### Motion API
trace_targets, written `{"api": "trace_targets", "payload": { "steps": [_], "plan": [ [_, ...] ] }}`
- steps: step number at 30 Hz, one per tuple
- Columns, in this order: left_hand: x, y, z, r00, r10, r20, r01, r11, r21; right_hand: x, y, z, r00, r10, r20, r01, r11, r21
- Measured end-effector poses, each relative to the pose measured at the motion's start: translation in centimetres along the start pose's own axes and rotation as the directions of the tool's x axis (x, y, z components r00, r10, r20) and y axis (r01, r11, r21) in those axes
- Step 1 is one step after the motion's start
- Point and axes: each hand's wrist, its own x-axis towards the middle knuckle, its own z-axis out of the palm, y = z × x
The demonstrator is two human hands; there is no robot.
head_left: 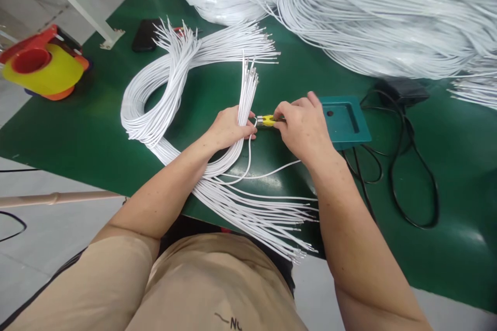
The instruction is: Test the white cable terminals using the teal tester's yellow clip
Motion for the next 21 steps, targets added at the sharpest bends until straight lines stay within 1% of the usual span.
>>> {"api": "trace_targets", "payload": {
  "steps": [2, 4, 6, 9, 11, 13, 14, 15, 16, 17, 18, 19, 20, 21],
  "plan": [
    [-0.1, 0.1, -0.1, 1.0, 0.002, 0.016, -0.002, 1.0, -0.02, -0.5, 0.3, -0.3, 0.994, 0.07, -0.089, -0.076, 0.995, -0.064],
    [-0.2, 0.2, -0.2, 0.999, 0.0, 0.032, 0.002, 0.999, -0.04, -1.0, 0.8, -0.5, 0.969, 0.177, -0.171, -0.198, 0.973, -0.115],
    [-0.3, 0.3, -0.3, 0.999, -0.009, 0.044, 0.011, 0.998, -0.063, -1.3, 1.3, -0.3, 0.952, 0.246, -0.182, -0.272, 0.953, -0.131],
    [-0.6, 0.5, -0.6, 0.999, -0.018, 0.047, 0.024, 0.992, -0.126, -1.5, 1.8, -0.1, 0.954, 0.254, -0.16, -0.274, 0.954, -0.119],
    [-0.8, 0.6, -0.8, 0.999, -0.006, 0.049, 0.015, 0.983, -0.182, -1.5, 1.7, -0.2, 0.956, 0.227, -0.187, -0.245, 0.966, -0.081],
    [-0.9, 0.7, -1.0, 0.997, 0.004, 0.071, 0.014, 0.967, -0.253, -1.4, 0.9, -0.6, 0.966, 0.161, -0.203, -0.161, 0.987, 0.017],
    [-1.0, 0.8, -1.0, 0.996, 0.006, 0.084, 0.02, 0.955, -0.295, -1.5, 0.3, -0.9, 0.978, 0.096, -0.187, -0.08, 0.993, 0.091],
    [-1.0, 0.8, -1.0, 0.995, 0.004, 0.096, 0.029, 0.94, -0.341, -1.5, -0.4, -1.2, 0.988, 0.01, -0.157, 0.019, 0.984, 0.177],
    [-1.0, 0.8, -1.0, 0.994, 0.001, 0.105, 0.04, 0.922, -0.385, -1.7, -1.3, -1.5, 0.988, -0.103, -0.113, 0.13, 0.954, 0.269],
    [-0.9, 0.9, -1.0, 0.994, -0.005, 0.113, 0.053, 0.904, -0.424, -1.8, -2.2, -1.7, 0.97, -0.235, -0.062, 0.241, 0.905, 0.349],
    [-0.9, 0.9, -1.1, 0.993, -0.014, 0.119, 0.067, 0.887, -0.457, -1.9, -3.1, -1.8, 0.94, -0.34, -0.015, 0.316, 0.859, 0.403],
    [-0.9, 0.9, -1.1, 0.992, -0.026, 0.123, 0.082, 0.872, -0.482, -2.1, -3.8, -1.8, 0.915, -0.403, 0.037, 0.35, 0.833, 0.428],
    [-0.9, 1.0, -1.1, 0.991, -0.043, 0.127, 0.101, 0.861, -0.498, -2.3, -4.5, -1.8, 0.894, -0.439, 0.09, 0.364, 0.827, 0.428],
    [-0.9, 1.0, -1.1, 0.99, -0.062, 0.128, 0.119, 0.853, -0.508, -2.4, -5.0, -1.7, 0.882, -0.45, 0.138, 0.363, 0.837, 0.409]
  ]
}}
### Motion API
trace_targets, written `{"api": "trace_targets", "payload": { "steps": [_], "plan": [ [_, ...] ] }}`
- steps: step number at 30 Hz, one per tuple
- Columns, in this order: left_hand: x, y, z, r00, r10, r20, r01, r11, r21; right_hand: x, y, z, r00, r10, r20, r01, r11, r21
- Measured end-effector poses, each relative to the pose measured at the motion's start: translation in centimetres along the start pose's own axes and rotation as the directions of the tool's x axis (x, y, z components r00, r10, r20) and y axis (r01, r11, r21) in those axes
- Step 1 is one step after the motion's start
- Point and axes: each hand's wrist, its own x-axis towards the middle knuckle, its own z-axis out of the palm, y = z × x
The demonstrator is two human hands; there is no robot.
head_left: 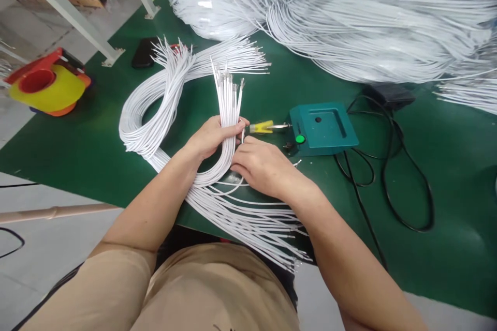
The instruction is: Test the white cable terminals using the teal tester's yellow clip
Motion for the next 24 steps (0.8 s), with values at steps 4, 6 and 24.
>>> {"api": "trace_targets", "payload": {
  "steps": [4, 6, 24],
  "plan": [
    [-0.1, 0.2, 0.1, 0.998, -0.039, -0.038, 0.039, 0.999, -0.003, 0.2, -0.7, 0.7, 0.991, 0.072, 0.112, -0.062, 0.994, -0.09],
    [-0.1, 0.3, 0.1, 0.998, -0.057, -0.031, 0.056, 0.998, -0.039, 0.2, -1.0, 0.7, 0.976, 0.119, 0.183, -0.102, 0.99, -0.099],
    [-0.8, -0.5, 1.2, 0.989, 0.054, 0.135, -0.079, 0.98, 0.184, 0.1, 3.3, -1.8, 0.635, 0.738, -0.227, -0.342, 0.532, 0.774]
  ]
}}
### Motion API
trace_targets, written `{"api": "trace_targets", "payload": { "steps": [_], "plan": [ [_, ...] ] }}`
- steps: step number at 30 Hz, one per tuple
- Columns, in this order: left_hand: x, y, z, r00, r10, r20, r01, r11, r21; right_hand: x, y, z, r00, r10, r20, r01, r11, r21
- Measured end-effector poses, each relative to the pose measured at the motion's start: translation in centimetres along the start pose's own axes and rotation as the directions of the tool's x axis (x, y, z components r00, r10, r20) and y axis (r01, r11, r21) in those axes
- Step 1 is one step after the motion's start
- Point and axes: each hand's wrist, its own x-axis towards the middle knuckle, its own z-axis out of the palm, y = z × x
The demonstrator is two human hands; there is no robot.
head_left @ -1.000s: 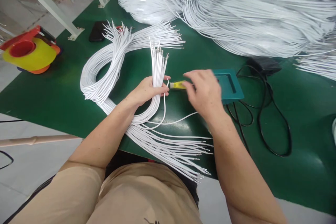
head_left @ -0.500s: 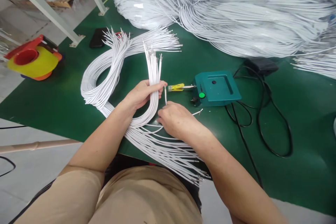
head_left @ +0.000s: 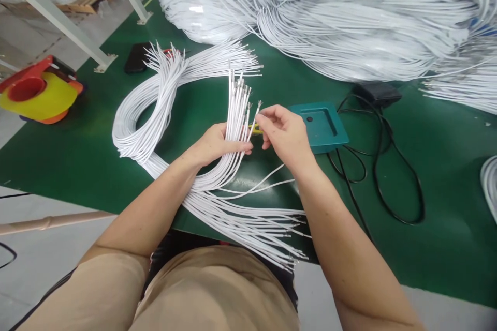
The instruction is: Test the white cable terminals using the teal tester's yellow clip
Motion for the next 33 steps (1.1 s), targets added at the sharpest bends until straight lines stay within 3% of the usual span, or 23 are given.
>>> {"api": "trace_targets", "payload": {
  "steps": [3, 8, 15, 20, 26, 30, 33],
  "plan": [
    [0.0, 0.0, 0.1, 0.999, 0.025, 0.027, -0.021, 0.992, -0.127, -0.1, -0.1, 0.5, 0.999, 0.019, 0.039, -0.023, 0.992, 0.122],
    [0.2, 0.0, 0.0, 0.997, 0.067, -0.038, -0.075, 0.953, -0.293, -0.6, -0.7, 1.4, 0.976, 0.064, 0.207, -0.105, 0.976, 0.191],
    [0.0, 0.4, 0.5, 0.989, 0.135, -0.066, -0.141, 0.985, -0.099, -0.4, -0.2, 1.7, 0.99, 0.105, 0.099, -0.128, 0.954, 0.272],
    [0.0, 0.4, 0.5, 0.992, 0.107, -0.064, -0.113, 0.989, -0.097, -0.3, 0.4, 1.7, 0.991, 0.106, 0.077, -0.126, 0.934, 0.335],
    [0.0, 0.4, 0.3, 0.998, 0.048, 0.036, -0.036, 0.963, -0.266, -0.4, 0.3, 2.2, 0.962, 0.191, 0.197, -0.269, 0.798, 0.54],
    [0.0, 0.4, 0.6, 0.996, 0.065, -0.068, -0.083, 0.947, -0.31, -0.2, 0.6, 2.3, 0.915, 0.239, 0.325, -0.398, 0.673, 0.624],
    [-0.1, 0.3, 0.8, 0.989, 0.103, -0.105, -0.126, 0.961, -0.248, 0.2, 1.0, 2.1, 0.881, 0.258, 0.397, -0.466, 0.622, 0.629]
  ]
}}
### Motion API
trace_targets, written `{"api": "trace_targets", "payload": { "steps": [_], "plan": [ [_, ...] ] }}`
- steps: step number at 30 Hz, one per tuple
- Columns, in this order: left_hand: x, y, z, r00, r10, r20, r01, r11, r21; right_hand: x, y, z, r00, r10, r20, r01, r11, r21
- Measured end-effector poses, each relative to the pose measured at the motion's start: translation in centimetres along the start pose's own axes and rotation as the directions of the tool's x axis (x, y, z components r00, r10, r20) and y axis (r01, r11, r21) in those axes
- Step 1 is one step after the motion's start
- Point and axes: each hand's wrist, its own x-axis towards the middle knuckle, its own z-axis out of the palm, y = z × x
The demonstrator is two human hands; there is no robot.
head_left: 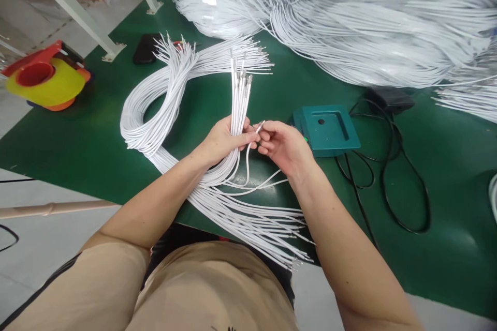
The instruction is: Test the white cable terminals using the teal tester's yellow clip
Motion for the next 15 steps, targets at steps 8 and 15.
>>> {"api": "trace_targets", "payload": {
  "steps": [8, 15],
  "plan": [
    [-0.53, 0.19, 0.59, 0.997, 0.018, 0.071, -0.028, 0.989, 0.143, -0.07, -0.15, -0.02, 0.999, -0.047, 0.003, 0.047, 0.988, -0.149],
    [-0.36, -0.3, 0.0, 0.996, 0.068, 0.052, -0.072, 0.995, 0.074, -0.48, -0.38, -0.41, 0.995, 0.012, 0.104, -0.009, 1.0, -0.025]
  ]
}}
